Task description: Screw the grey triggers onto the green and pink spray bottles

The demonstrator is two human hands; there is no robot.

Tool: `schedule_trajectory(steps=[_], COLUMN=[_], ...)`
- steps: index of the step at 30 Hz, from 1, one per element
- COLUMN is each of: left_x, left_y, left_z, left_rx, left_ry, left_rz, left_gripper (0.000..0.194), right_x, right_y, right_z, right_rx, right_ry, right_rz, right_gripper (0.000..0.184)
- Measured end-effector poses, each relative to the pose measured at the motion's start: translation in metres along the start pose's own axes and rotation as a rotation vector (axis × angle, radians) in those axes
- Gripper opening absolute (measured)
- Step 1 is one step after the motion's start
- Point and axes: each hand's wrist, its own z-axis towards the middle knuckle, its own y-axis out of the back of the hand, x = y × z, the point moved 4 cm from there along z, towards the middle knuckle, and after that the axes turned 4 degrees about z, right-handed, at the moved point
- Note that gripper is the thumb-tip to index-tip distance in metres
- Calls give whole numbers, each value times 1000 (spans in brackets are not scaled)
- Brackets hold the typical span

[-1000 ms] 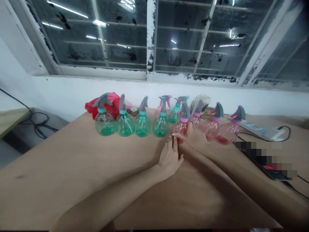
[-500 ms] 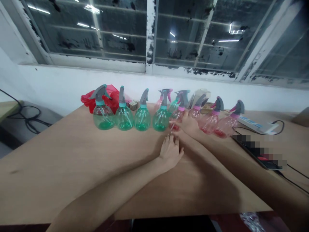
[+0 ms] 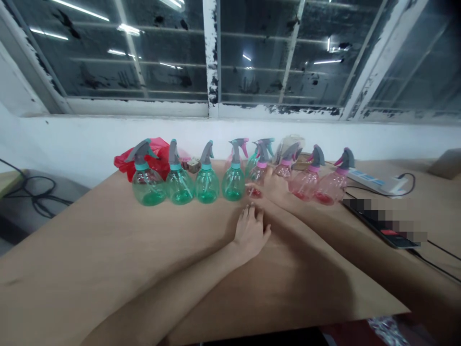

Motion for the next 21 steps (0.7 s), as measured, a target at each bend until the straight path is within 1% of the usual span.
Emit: schedule_trajectory(steps=[2,4,8,11,13,15,18,21], left_x=[1,1,1,0,0,-1,0,0], left_y=[0,-1,-1,1,2,4,5,5], left_z=[0,0,0,0,0,0,0,0], left_rx=[2,4,8,15,17,14,9,3], left_ry=[-3,-3,-3,-7,-8,-6,-9,-14], left_rz=[9,19,33,35,37,40,46,49], left_gripper=[51,51,49,47,46,43,40,39], right_x=[-4,-13,-45,-70,-80,-83,-78,-69], right_y=[8,19,41,51,53,50,42,32], right_z=[2,2,1,3,8,14,23,31], right_rx=[-14,-29,-70,-118,-147,-154,-149,-143], right_ry=[9,16,-16,-57,-80,-99,-128,-157], right_rz=[0,4,7,13,17,20,20,21], right_gripper=[86,77,64,51,47,51,62,66])
